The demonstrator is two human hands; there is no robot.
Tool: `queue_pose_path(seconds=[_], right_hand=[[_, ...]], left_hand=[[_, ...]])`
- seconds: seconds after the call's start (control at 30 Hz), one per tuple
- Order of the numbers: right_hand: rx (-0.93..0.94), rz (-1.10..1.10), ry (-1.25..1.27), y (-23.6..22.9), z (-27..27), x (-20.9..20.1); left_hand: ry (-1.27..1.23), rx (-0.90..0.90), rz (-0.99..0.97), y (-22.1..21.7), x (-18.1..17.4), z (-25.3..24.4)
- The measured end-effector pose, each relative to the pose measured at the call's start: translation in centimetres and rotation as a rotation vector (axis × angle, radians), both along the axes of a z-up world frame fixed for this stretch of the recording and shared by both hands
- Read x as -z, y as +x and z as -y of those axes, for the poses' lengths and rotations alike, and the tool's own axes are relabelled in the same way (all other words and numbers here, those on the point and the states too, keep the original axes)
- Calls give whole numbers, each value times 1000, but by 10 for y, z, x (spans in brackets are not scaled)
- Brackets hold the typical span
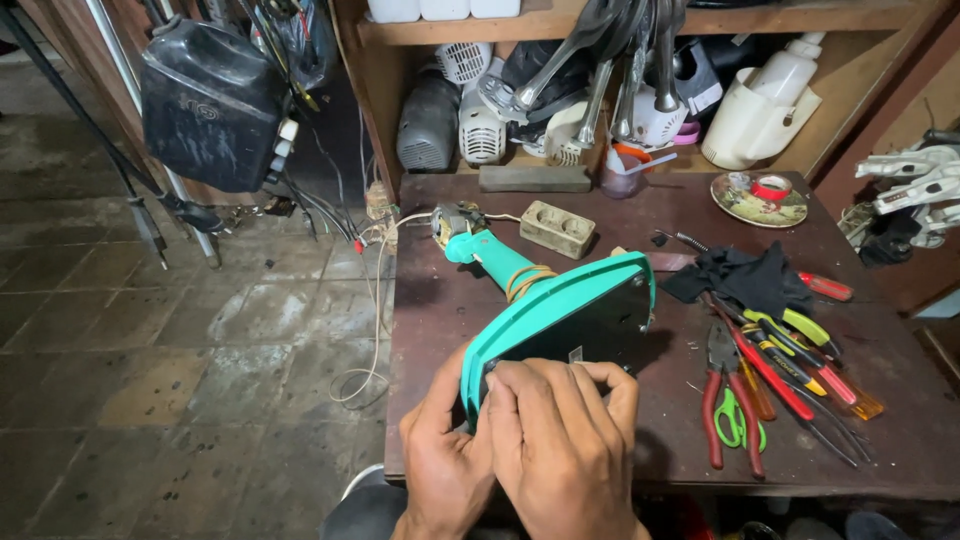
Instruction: The person assembles a teal handheld device by attaching a black backplate and securing it with screws. They align the backplate, insert screws by hand, and then tighten them with a screwdriver.
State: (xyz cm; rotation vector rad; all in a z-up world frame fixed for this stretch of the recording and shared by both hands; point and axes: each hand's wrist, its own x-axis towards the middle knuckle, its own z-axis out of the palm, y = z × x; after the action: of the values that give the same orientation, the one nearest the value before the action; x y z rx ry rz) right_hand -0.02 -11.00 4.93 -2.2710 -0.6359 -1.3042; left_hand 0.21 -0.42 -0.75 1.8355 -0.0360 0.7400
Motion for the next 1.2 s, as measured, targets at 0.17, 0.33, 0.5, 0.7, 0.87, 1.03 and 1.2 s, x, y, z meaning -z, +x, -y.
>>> queue_pose_path(seconds=[0.17,0.33,0.5,0.7,0.87,1.03,1.2], right_hand=[[54,-31,24,1,-3,8],[80,-46,20,1,4,4],[-49,-31,31,2,4,-3],[4,-69,55,5,0,9],[-126,-236,282,14,51,12],[267,-316,386,77,130,35],[417,-843,0,133,138,93]], left_hand=[[-38,8,-5,-1,-3,3],[6,-25,-5,-1,-5,3],[-29,-10,-8,0,-2,3],[-41,-19,-51,0,-1,4],[-40,-50,-127,0,1,7],[-214,-30,-619,3,4,14],[-372,62,-445,9,29,14]])
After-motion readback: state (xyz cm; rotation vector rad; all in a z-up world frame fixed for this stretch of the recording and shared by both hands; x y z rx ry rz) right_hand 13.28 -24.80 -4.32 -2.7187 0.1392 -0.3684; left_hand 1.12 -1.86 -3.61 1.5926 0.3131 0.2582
